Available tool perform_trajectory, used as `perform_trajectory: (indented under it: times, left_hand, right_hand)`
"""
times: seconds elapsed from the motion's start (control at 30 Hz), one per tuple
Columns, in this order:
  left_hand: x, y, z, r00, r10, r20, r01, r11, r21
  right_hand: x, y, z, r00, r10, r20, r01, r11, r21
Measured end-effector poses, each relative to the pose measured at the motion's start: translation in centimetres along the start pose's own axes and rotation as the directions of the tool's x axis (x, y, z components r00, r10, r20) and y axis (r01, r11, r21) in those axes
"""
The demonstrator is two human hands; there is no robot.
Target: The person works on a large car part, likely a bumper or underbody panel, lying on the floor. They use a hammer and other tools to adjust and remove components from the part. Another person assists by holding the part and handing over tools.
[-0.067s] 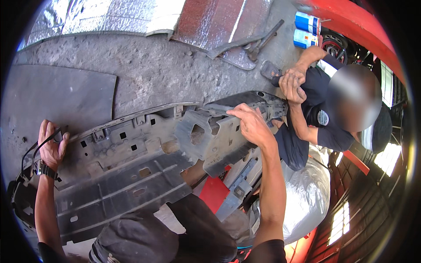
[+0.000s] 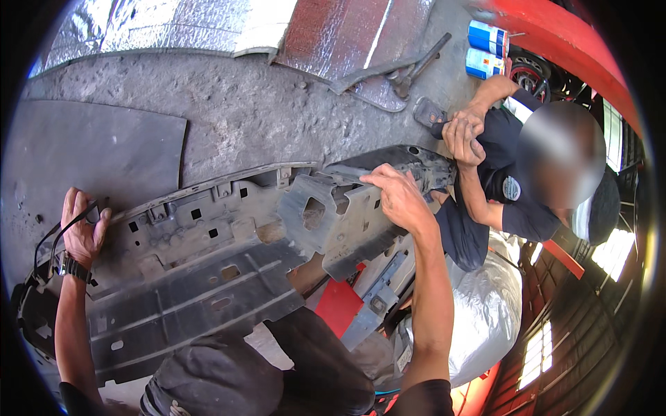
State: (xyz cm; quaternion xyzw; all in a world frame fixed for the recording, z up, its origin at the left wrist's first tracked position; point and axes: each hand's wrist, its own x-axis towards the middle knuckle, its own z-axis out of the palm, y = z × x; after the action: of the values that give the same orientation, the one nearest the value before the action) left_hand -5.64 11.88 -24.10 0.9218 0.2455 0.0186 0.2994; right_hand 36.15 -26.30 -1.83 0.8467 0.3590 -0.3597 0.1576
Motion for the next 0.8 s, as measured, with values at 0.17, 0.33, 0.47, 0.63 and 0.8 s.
perform_trajectory:
  times: [0.17,0.33,0.47,0.63,0.8]
  left_hand:
    - [-0.4,-0.4,0.2,1.0,0.0,0.013,0.0,1.0,0.024]
    - [-0.2,0.0,0.2,0.999,-0.01,0.04,0.009,1.0,0.017]
    - [0.1,0.2,0.5,0.999,0.013,-0.037,-0.013,1.0,-0.001]
    - [-0.2,-0.4,0.1,1.0,-0.015,0.003,0.015,1.0,-0.014]
    - [-0.8,-2.6,0.9,0.997,0.072,-0.01,-0.071,0.993,0.09]
  right_hand:
    - [0.2,1.2,-0.3,0.998,0.062,-0.014,-0.062,0.998,-0.008]
    - [-0.5,1.6,0.2,0.997,-0.003,-0.082,0.014,0.992,0.125]
    - [-3.5,-1.8,-0.2,0.954,-0.006,-0.3,0.052,0.988,0.146]
    - [-10.6,-9.4,3.1,0.944,0.164,-0.286,-0.075,0.951,0.3]
    - [-11.5,-12.8,7.0,0.87,0.33,-0.366,-0.172,0.899,0.403]
